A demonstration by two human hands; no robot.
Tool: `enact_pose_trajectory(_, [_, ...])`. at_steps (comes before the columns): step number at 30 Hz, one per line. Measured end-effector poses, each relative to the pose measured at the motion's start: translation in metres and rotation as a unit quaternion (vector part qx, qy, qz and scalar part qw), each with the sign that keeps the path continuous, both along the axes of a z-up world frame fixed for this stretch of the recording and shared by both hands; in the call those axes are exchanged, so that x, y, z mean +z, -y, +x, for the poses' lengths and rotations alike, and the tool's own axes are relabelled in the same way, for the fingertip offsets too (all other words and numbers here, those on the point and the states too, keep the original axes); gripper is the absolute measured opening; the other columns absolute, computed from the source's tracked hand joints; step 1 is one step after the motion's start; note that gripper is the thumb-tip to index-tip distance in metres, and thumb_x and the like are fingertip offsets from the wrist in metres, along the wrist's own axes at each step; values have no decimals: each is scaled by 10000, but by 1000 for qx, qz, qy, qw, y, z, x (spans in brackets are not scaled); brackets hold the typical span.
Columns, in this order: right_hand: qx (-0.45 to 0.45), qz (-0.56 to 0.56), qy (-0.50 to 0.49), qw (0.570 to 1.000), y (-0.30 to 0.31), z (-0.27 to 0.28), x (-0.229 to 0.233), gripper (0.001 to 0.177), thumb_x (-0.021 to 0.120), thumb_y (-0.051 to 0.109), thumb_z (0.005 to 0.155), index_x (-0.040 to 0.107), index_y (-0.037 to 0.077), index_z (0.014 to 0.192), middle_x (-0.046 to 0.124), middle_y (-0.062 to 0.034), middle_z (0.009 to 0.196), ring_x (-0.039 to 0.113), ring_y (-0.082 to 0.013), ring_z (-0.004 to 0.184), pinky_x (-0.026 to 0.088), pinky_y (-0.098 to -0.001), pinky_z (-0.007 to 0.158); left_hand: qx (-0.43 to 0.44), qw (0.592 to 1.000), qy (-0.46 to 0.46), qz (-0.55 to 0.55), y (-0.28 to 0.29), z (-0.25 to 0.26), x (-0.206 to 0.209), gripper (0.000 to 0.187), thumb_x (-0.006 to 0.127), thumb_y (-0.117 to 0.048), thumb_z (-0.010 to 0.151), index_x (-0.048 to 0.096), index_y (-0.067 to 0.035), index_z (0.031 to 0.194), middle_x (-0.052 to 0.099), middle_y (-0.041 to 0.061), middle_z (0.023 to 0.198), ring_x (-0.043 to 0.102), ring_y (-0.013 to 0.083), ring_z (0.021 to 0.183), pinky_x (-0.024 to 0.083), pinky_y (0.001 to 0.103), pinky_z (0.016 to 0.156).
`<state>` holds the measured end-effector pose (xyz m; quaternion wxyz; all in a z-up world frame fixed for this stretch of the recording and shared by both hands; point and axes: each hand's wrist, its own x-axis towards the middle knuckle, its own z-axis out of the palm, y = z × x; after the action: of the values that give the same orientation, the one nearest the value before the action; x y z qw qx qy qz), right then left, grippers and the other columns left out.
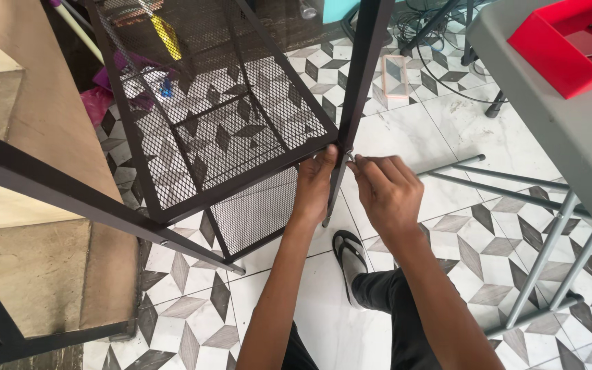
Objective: The person assembles a black metal mesh rack by inserting and tightening bolts at the frame joints. They work on multiple corners, repositioning the rack and using a small wrench to secure the connections.
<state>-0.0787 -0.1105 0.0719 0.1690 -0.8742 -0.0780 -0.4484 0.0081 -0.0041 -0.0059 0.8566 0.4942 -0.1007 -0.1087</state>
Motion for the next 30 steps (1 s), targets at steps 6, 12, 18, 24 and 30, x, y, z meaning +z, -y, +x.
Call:
enact_pose_trajectory(6, [23,163,-51,985,-12,-1,-6,96,779,-2,933,711,-17,999,708,-113,845,704,-230,718,524,-336,570,-22,998,14,-63,-1,0,2,206,692,-282,1003,682,-86,1065,686,-9,977,634,84,954,512,273,899])
enact_pose_trajectory(12, [31,313,-101,944,-23,5,-13,124,714,27,971,637,-38,898,750,-119,825,763,-156,760,571,-272,577,-53,997,-3,-47,-5,1,4,259,697,-315,986,696,-72,1076,700,4,991,649,93,936,542,288,850])
enact_pose_trajectory(18, [25,429,-131,893,-35,9,-21,188,656,137,1028,701,-37,975,751,-82,793,726,-119,702,618,-258,635,-75,995,-19,-55,-7,1,9,291,680,-340,988,707,-74,1104,725,13,997,617,86,819,504,277,690])
enact_pose_trajectory(24, [130,664,-142,722,-45,17,-29,305,623,247,1040,711,-34,960,718,-82,821,693,-131,707,608,-260,652,-93,992,-12,-79,-15,-5,19,432,613,-413,1054,703,-5,1166,668,26,917,601,91,798,501,240,671])
enact_pose_trajectory(30, [166,834,-132,509,-44,24,-59,215,567,229,1049,641,30,1018,666,-32,857,651,-111,738,578,-235,672,-88,985,-43,-139,-7,0,-10,553,518,-498,1037,714,10,1128,681,45,912,646,99,836,568,215,765])
